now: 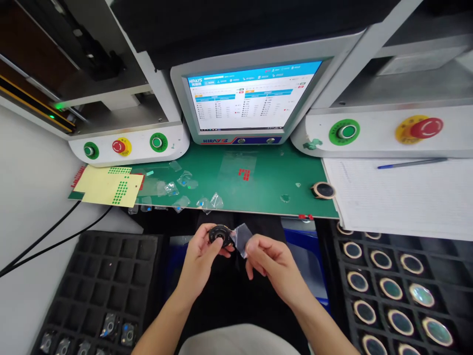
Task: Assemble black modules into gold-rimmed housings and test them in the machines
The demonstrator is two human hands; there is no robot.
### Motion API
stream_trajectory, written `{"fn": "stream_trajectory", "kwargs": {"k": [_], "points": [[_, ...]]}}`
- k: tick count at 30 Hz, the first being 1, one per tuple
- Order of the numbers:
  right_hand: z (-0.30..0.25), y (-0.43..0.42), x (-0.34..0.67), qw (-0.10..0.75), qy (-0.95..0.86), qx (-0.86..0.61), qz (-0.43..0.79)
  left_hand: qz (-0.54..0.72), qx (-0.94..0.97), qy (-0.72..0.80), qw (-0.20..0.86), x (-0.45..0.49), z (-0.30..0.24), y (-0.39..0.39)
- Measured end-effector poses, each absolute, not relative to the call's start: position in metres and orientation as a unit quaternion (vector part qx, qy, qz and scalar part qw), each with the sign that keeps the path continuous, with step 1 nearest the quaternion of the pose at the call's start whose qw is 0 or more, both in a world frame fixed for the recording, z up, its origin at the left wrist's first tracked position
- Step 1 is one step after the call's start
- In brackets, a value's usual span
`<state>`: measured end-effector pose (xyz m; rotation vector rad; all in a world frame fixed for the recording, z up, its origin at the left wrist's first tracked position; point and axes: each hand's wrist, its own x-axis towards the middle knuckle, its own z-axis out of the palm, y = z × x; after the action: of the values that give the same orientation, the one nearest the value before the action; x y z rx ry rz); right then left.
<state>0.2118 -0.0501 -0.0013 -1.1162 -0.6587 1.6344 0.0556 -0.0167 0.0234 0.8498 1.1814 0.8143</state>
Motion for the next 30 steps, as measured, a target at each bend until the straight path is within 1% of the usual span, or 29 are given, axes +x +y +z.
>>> {"fn": "stream_trajectory", "kwargs": {"k": [4,14,18,23,27,30], "points": [[0.011,-0.064,0.211,0.498,-0.296,-0.449,0.68,0.351,0.403,0.535,0.655,0.062,0.023,-0.025],[0.009,-0.078,0.199,0.476,-0.338,-0.471,0.661,0.338,0.408,0.498,0.686,0.067,0.025,-0.04],[0.015,-0.076,0.204,0.438,-0.406,-0.499,0.628,0.342,0.415,0.488,0.687,0.066,0.018,-0.046],[0.02,-0.072,0.206,0.402,-0.438,-0.519,0.614,0.333,0.476,0.481,0.657,0.069,0.024,-0.047],[0.02,-0.072,0.204,0.402,-0.42,-0.54,0.608,0.336,0.483,0.511,0.627,0.075,0.031,-0.046],[0.017,-0.07,0.203,0.417,-0.409,-0.586,0.562,0.369,0.48,0.519,0.603,0.077,0.031,-0.047]]}}
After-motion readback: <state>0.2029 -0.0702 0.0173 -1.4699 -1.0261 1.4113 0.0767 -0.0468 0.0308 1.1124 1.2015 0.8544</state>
